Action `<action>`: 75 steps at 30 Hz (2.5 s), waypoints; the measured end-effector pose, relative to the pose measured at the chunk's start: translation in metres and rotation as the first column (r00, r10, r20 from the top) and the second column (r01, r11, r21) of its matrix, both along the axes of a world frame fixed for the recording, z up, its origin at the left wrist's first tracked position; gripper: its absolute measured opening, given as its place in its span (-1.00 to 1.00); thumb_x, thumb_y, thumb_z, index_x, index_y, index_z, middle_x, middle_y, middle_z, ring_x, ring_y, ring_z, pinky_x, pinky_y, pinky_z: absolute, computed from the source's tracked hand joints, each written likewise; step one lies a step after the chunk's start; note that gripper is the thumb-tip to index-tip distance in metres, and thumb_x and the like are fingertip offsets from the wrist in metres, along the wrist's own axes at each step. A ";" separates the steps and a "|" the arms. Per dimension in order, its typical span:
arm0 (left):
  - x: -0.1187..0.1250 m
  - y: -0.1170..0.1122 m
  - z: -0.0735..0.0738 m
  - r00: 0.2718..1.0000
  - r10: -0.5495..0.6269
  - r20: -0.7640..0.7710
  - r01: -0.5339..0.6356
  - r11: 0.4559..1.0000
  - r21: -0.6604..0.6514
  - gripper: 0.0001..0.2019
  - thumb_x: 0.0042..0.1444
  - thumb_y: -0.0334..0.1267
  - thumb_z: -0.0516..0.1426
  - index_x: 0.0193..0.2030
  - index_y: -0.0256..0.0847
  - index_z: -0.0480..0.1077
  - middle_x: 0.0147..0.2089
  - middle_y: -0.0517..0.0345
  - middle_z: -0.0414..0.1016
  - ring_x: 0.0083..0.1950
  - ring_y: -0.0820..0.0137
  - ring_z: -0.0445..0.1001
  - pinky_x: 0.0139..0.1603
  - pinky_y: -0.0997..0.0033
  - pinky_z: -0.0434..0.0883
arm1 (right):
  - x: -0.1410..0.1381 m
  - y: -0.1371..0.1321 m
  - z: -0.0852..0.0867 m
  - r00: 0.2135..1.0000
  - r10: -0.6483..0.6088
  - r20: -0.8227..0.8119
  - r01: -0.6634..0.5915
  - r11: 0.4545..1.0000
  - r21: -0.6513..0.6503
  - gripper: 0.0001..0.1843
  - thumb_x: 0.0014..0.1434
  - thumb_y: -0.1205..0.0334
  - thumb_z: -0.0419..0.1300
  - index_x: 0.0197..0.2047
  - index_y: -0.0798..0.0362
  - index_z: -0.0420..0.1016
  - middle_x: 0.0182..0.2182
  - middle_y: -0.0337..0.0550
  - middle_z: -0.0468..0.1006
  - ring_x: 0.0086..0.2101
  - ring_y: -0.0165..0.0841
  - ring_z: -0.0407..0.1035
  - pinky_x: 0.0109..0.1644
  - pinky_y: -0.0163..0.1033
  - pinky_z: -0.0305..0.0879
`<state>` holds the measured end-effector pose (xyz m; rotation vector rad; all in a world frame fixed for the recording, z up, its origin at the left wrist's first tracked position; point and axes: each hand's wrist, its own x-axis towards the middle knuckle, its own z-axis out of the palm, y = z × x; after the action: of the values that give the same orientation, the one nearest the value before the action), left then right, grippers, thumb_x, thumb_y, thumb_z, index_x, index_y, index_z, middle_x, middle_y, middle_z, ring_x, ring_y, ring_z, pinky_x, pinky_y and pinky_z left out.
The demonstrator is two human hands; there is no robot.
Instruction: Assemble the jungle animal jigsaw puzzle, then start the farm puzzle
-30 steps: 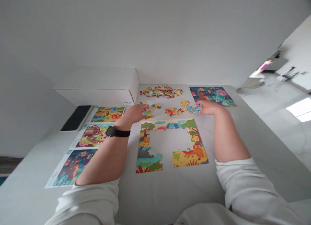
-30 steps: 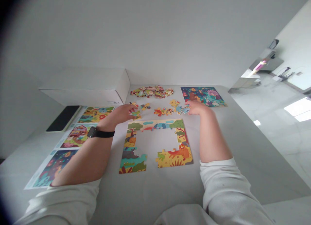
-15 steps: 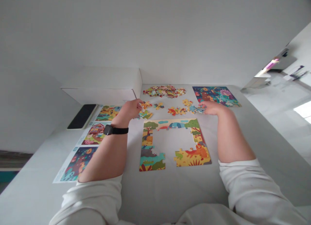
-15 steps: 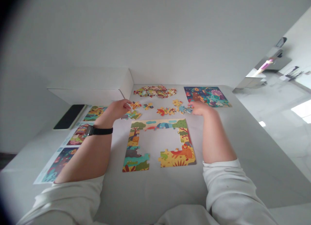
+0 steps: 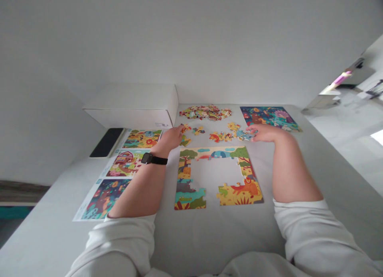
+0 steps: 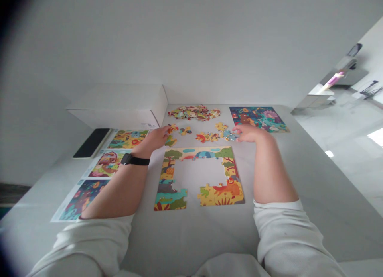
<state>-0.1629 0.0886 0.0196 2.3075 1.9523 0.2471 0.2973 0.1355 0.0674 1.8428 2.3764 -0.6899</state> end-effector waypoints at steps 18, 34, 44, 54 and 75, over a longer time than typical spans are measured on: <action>0.114 -0.041 0.002 0.812 -0.581 -0.050 0.583 0.807 0.092 -0.57 0.50 -0.07 -0.01 0.36 -0.02 0.48 0.51 0.06 0.38 0.49 0.12 0.36 0.50 0.00 0.27 | -0.033 -0.008 0.006 0.999 0.041 0.003 -0.041 0.996 0.074 -0.38 0.15 0.16 0.45 0.29 -0.09 0.57 0.17 -0.05 0.66 -0.01 -0.15 0.61 0.09 -0.19 0.49; 0.101 -0.038 0.008 0.856 -0.517 0.005 0.517 0.856 0.000 -0.54 0.51 0.01 -0.05 0.29 -0.07 0.53 0.42 0.05 0.50 0.42 0.18 0.46 0.47 0.14 0.32 | -0.032 -0.001 -0.001 1.000 0.016 0.013 -0.018 0.982 0.188 -0.38 0.17 0.18 0.44 0.31 -0.03 0.56 0.20 0.01 0.63 -0.01 -0.17 0.61 0.14 -0.20 0.45; 0.097 -0.037 0.016 0.846 -0.531 0.042 0.531 0.847 0.000 -0.55 0.51 -0.02 -0.03 0.30 -0.09 0.53 0.35 0.00 0.56 0.35 0.18 0.51 0.41 0.15 0.37 | -0.031 -0.003 -0.001 1.000 -0.003 -0.014 0.006 0.979 0.202 -0.37 0.16 0.17 0.45 0.30 -0.06 0.56 0.10 0.00 0.68 -0.04 -0.15 0.60 0.11 -0.16 0.46; 0.041 -0.015 0.033 0.966 -0.248 0.078 0.232 0.957 0.172 -0.63 0.44 -0.11 0.07 0.24 -0.11 0.55 0.28 0.00 0.60 0.32 0.15 0.50 0.41 0.11 0.36 | -0.037 -0.004 0.003 0.986 0.024 -0.163 0.028 0.951 0.309 -0.26 0.16 0.16 0.46 0.39 -0.05 0.45 0.23 0.06 0.57 -0.12 -0.19 0.58 0.08 -0.12 0.49; 0.041 -0.013 0.027 0.985 -0.146 0.093 0.129 0.978 0.162 -0.62 0.39 -0.18 0.08 0.24 -0.09 0.55 0.30 0.05 0.60 0.31 0.17 0.52 0.37 0.20 0.40 | -0.095 -0.006 -0.044 0.921 -0.021 -0.390 0.215 0.861 0.461 -0.27 0.27 0.42 0.11 0.49 -0.07 0.33 0.30 0.06 0.50 0.11 -0.15 0.54 0.30 -0.02 0.43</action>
<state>-0.1223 0.0755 0.0468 2.4576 1.7734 0.5129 0.2026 0.1291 0.0237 2.2434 2.9273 -0.5000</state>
